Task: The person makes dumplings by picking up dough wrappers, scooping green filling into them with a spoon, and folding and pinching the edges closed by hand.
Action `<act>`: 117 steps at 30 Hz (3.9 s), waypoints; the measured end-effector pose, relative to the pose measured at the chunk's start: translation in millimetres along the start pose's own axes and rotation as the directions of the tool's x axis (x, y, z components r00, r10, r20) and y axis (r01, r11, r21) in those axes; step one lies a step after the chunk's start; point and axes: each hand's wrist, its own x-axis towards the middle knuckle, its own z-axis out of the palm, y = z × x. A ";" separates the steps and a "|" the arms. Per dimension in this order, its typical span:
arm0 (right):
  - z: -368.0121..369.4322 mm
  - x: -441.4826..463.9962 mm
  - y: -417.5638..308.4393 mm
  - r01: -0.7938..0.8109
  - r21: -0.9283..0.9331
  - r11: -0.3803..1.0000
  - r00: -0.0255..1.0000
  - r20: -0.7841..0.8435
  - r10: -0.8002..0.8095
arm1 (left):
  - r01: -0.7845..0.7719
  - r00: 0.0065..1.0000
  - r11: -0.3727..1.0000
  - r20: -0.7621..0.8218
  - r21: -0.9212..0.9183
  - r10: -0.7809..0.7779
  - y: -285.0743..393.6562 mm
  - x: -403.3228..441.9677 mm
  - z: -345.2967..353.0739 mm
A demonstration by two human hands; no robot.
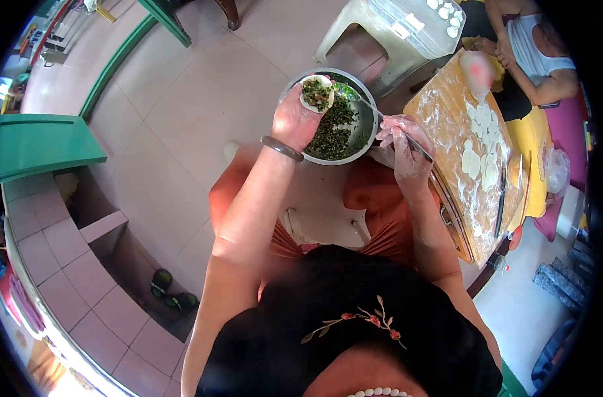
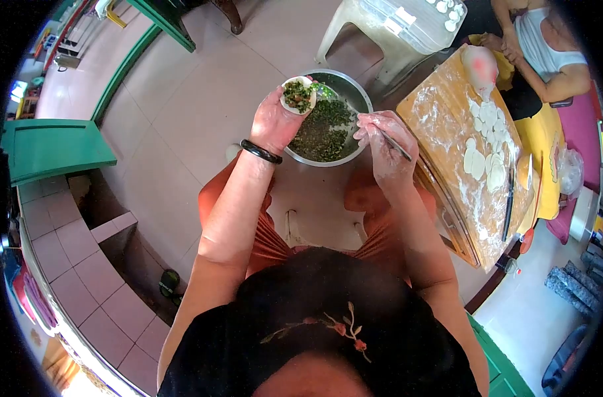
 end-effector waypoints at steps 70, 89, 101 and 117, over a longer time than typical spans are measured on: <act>-37.9 10.6 -0.4 -0.283 0.191 0.940 0.959 0.024 0.284 | 0.219 0.974 0.952 0.008 0.214 -0.226 -2.2 -6.2 15.3; -32.6 22.7 -7.7 -0.003 -0.100 0.995 0.967 0.255 0.028 | 0.276 0.956 0.935 0.042 0.221 -0.292 -2.5 -7.1 18.8; -27.4 6.7 -0.8 -0.289 0.508 0.812 0.903 -0.136 0.407 | 0.198 0.979 0.962 0.013 0.190 -0.204 -4.9 -5.5 14.8; 10.3 -19.8 32.7 -0.426 0.527 0.736 0.817 -0.126 0.563 | 0.188 0.979 0.975 0.057 0.123 -0.196 -9.8 -5.9 0.5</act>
